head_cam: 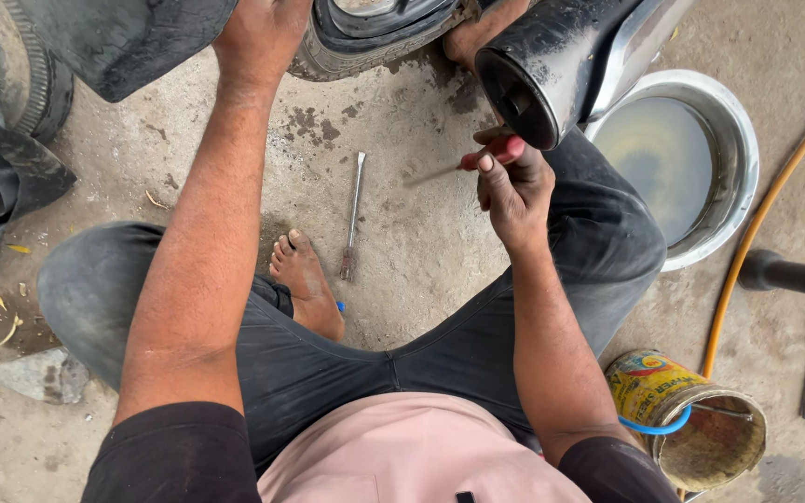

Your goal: The person sits on the ground beside a motorcycle and uses a screwdriver to pry the tire bead away from the wheel rim, working around the wheel while holding the tire steady with the other hand. The person continues prying at different points on the rim and then sets the screwdriver down on the ground.

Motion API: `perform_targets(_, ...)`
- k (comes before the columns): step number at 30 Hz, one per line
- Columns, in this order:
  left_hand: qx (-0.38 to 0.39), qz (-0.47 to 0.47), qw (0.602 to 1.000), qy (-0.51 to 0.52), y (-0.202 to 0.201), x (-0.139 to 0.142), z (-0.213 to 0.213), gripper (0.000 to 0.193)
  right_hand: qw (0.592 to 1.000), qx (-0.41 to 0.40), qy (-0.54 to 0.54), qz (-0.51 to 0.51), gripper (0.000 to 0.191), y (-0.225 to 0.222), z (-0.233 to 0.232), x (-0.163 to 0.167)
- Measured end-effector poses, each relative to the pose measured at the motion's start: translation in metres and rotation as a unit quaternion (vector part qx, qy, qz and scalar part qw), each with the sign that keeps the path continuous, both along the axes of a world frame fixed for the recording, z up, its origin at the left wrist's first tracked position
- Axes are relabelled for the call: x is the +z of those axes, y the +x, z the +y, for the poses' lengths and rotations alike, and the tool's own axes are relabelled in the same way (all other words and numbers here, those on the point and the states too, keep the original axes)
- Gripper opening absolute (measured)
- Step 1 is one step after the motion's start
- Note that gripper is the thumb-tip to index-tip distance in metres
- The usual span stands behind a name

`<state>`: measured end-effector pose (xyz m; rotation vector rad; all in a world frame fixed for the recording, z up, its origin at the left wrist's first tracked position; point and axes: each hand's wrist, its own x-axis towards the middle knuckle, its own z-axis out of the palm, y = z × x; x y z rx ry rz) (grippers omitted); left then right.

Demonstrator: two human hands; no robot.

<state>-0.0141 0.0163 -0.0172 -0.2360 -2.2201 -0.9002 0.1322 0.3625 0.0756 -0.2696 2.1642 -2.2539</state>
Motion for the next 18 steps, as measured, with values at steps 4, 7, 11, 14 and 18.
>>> perform_targets(4,0.015,-0.015,1.0,0.015,0.007,0.018,0.007,0.031,0.998,-0.02,0.064,-0.011,0.031,-0.009,0.003,-0.014)
perform_targets(7,-0.026,-0.038,0.999,0.019,0.003,0.036,0.004,0.031,0.996,-0.029,0.085,-0.023,0.033,-0.013,0.004,-0.022)
perform_targets(11,-0.035,-0.081,0.996,0.019,-0.002,0.057,-0.001,0.032,0.994,-0.06,0.079,-0.04,0.032,-0.02,0.002,-0.028)
perform_targets(14,-0.037,-0.065,0.997,0.023,0.0,0.07,0.008,0.032,0.994,-0.092,0.031,-0.048,0.026,-0.03,0.002,-0.032)
perform_targets(18,-0.036,-0.038,0.998,0.043,0.003,0.088,0.025,0.032,0.949,-0.249,-0.156,-0.113,0.014,-0.053,0.013,-0.043)
